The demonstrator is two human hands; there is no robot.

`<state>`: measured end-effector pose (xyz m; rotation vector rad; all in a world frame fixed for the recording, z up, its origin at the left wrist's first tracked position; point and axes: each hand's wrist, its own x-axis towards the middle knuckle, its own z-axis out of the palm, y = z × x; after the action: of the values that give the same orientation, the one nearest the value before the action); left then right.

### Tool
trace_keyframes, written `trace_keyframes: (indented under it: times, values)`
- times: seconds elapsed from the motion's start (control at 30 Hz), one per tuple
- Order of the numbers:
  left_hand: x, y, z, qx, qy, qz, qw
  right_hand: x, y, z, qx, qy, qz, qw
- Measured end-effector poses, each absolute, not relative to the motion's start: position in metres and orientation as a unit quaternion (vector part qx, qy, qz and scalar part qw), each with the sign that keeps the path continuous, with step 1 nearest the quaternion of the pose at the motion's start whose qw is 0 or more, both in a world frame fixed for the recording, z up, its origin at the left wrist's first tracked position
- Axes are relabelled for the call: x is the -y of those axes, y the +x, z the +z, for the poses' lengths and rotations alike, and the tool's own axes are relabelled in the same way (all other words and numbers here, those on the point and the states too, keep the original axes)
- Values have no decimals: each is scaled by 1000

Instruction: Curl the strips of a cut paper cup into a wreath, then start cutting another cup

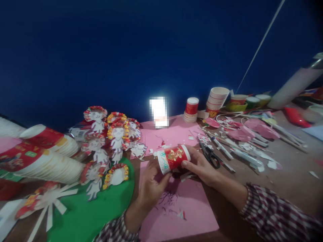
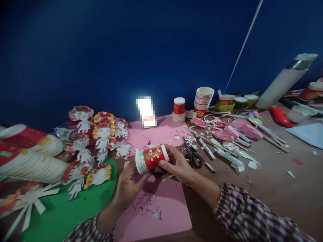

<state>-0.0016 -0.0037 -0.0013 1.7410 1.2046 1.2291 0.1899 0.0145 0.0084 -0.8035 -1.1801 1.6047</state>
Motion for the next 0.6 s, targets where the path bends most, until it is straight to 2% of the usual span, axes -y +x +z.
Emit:
trace_keyframes:
  times: [0.07,0.2,0.27,0.43,0.6]
  values:
    - [3,-1,0,-462,657,473,362,-15,190,9,492,-323,650,481]
    - [2,2,1,-453,422,511,597,-16,191,7,499,-323,641,486]
    - [1,2,1,-425,307,520,674,-16,190,6,496,-325,643,484]
    - [0,-1,2,-438,194,489,729,-15,188,5,494,-301,663,475]
    - [2,-1,5,-415,225,451,758,-14,187,6,476,-292,679,477]
